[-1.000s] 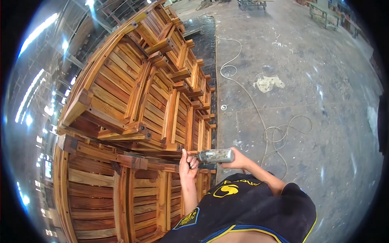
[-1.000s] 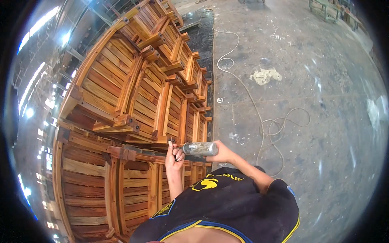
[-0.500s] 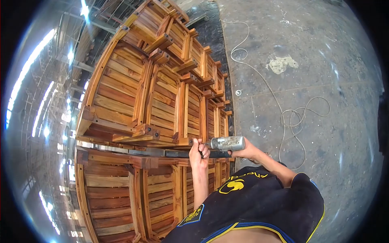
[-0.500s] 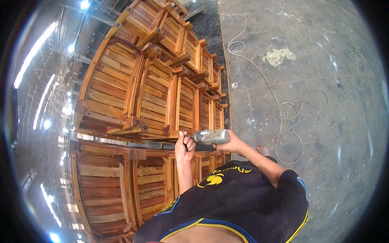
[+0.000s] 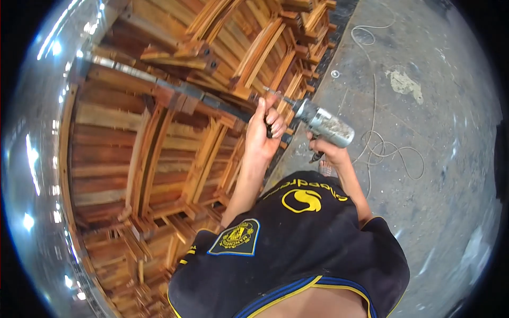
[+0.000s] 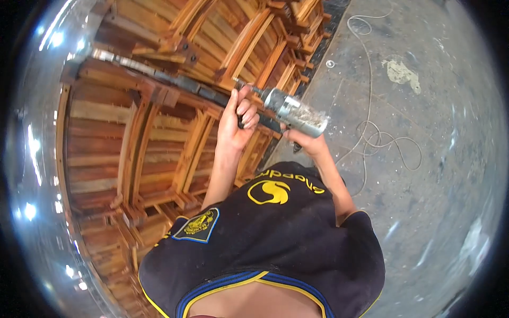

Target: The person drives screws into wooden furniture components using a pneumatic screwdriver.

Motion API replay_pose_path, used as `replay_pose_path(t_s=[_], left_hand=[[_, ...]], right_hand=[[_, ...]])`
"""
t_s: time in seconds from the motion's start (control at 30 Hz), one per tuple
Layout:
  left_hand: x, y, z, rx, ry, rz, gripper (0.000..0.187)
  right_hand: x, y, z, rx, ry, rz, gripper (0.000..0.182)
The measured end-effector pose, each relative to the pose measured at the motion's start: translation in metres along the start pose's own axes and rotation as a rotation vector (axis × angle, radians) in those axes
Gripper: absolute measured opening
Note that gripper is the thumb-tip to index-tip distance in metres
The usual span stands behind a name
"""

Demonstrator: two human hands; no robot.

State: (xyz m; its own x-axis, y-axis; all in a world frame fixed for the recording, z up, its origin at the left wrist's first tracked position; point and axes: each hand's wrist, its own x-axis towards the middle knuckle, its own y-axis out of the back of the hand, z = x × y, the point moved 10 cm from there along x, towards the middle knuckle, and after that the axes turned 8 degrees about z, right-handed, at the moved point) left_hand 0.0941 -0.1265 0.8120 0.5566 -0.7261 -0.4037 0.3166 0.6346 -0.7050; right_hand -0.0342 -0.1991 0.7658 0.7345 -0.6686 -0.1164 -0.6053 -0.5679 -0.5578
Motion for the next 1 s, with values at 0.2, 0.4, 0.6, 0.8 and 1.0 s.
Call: replay_pose_path(t_s=[0.2,0.4,0.6,0.8,1.0], left_hand=[[0.006,0.063,-0.016,-0.136,0.110,0.155,0.032],[0.002,0.085,-0.024,-0.066,0.082,0.162,0.030],[0.010,0.094,-0.035,-0.152,0.096,0.145,0.032],[0.009,0.095,-0.043,-0.219,0.140,0.228,0.027],[0.009,0.089,-0.040,-0.072,0.119,0.123,0.027]], right_hand=[[-0.010,-0.008,-0.012,-0.053,0.001,-0.065,0.040],[-0.016,0.001,0.001,-0.094,-0.093,-0.062,0.040],[-0.027,0.011,0.008,-0.165,-0.155,0.012,0.038],[-0.031,0.010,0.008,-0.200,-0.115,0.009,0.038],[-0.030,0.015,0.016,-0.176,-0.167,0.029,0.037]])
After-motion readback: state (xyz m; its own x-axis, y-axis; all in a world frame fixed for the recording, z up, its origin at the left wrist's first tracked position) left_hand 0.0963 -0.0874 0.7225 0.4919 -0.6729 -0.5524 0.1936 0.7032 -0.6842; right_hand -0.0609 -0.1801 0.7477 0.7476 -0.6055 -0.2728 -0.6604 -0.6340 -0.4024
